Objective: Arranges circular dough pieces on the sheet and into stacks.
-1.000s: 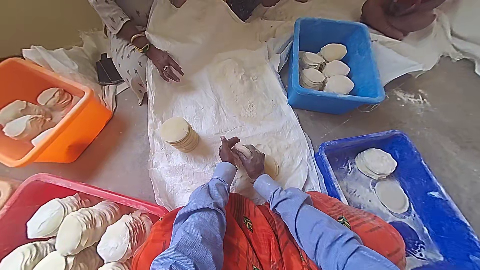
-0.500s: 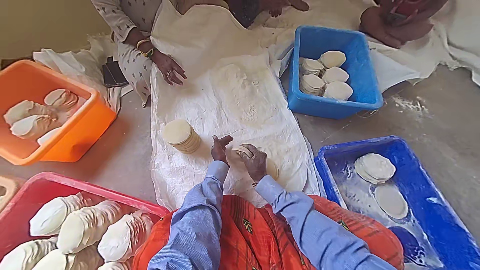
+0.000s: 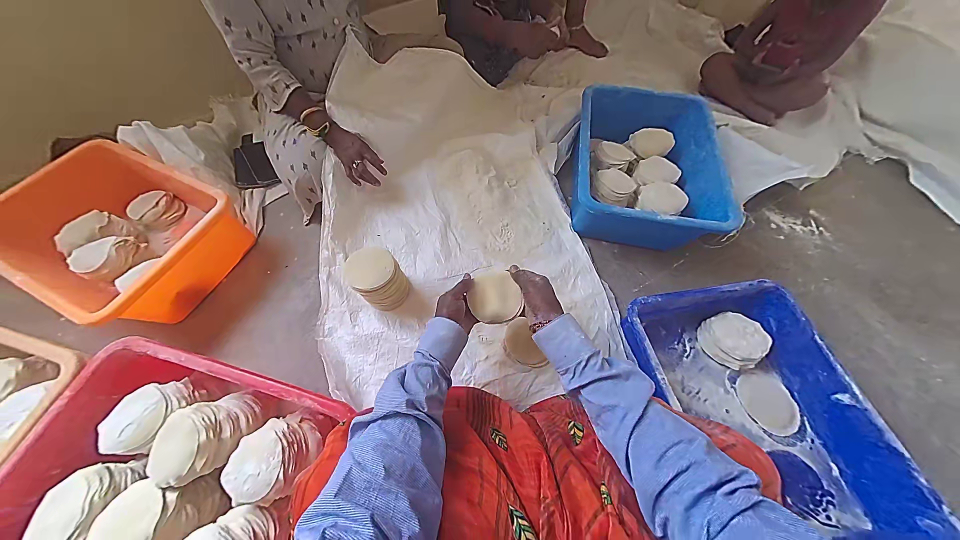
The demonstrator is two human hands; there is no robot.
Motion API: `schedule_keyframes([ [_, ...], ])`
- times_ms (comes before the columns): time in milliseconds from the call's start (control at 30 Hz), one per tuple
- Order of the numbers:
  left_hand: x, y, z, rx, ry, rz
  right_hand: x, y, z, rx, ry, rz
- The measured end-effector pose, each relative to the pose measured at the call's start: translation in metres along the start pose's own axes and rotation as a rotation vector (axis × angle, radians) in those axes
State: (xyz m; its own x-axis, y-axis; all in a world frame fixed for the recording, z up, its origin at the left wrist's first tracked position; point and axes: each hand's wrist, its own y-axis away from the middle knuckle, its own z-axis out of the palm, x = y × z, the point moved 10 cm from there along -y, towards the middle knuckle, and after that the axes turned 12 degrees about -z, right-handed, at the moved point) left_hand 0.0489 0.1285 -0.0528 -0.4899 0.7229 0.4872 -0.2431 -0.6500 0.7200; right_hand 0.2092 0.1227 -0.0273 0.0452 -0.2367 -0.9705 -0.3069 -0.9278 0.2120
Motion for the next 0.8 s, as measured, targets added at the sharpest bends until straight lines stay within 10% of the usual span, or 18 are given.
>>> schedule_keyframes([
  [300, 0.042, 0.027, -0.025, 0.154, -0.581, 0.009, -0.019, 0.023, 0.058, -0.250, 0.021, 0.090],
  [800, 0.213, 0.056, -0.138, 0.237, -0.177, 0.281, -0.088, -0.031, 0.248, -0.327, -0.041, -0.112],
])
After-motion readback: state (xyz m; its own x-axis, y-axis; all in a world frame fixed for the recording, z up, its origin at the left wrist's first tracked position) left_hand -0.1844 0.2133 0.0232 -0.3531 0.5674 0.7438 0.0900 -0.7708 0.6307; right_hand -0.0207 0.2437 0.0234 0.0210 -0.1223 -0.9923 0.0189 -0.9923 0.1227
